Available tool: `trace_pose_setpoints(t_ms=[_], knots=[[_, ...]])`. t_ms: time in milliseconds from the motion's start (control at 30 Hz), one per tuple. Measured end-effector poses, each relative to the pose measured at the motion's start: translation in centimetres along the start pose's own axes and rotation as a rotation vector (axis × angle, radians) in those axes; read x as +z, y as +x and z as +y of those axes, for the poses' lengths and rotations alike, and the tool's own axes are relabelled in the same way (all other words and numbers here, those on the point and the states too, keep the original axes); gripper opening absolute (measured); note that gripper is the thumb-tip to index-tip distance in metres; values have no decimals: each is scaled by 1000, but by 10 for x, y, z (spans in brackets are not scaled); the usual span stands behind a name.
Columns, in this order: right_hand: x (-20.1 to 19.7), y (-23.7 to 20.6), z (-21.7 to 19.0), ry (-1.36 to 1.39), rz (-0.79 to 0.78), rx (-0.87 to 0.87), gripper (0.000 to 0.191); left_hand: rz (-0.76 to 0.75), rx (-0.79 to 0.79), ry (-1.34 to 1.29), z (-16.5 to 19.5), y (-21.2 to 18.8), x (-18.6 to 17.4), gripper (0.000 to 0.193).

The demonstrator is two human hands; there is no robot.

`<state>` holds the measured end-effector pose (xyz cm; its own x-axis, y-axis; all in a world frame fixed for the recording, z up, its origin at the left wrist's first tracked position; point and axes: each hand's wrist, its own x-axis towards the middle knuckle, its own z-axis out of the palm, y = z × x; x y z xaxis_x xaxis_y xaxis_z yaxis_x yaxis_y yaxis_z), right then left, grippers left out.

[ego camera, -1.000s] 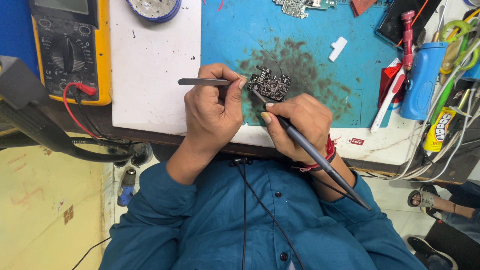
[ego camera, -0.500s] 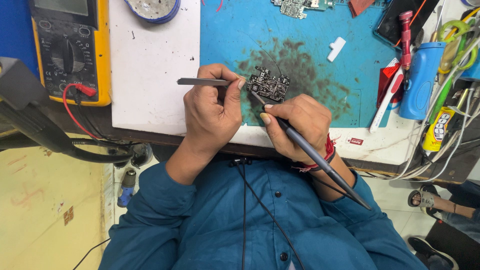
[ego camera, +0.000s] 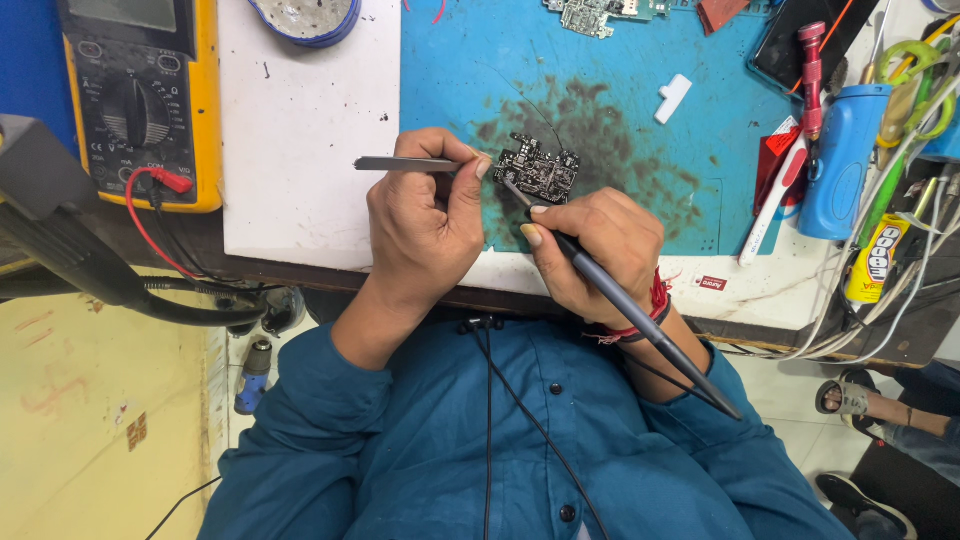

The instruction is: The person solders a small circuit board on a workbench, holding the board with tweezers in one hand and a soldering iron in the other, applying solder to components on the board. They reposition and turn the board repeatedly while working on different points, with a multimeter and other boards on the bench.

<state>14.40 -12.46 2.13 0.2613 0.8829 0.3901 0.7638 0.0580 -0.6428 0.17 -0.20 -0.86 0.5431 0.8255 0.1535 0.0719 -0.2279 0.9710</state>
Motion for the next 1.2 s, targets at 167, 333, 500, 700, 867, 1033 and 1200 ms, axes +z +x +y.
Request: trace_pose_setpoints(t_ms=[167, 333, 500, 700, 867, 1033, 1200], knots=[[0, 0, -1, 3, -4, -8, 16, 3, 4, -1, 0, 0, -1, 13], [0, 1, -1, 1, -4, 1, 17, 3, -7, 3, 1, 0, -1, 14], [-1, 1, -2, 17, -2, 6, 16, 1, -9, -7, 2, 0, 0, 14], [0, 2, -2, 28, 6, 8, 17, 1, -14, -21, 2, -1, -1, 13], [-1, 2, -1, 28, -8, 3, 16, 4, -7, -13, 2, 0, 0, 14], [-3, -3, 2, 47, -16, 12, 16, 5, -24, -9, 1, -1, 0, 14], [-1, -10, 6, 39, 121, 51, 23, 20, 7, -67, -2, -1, -1, 17]])
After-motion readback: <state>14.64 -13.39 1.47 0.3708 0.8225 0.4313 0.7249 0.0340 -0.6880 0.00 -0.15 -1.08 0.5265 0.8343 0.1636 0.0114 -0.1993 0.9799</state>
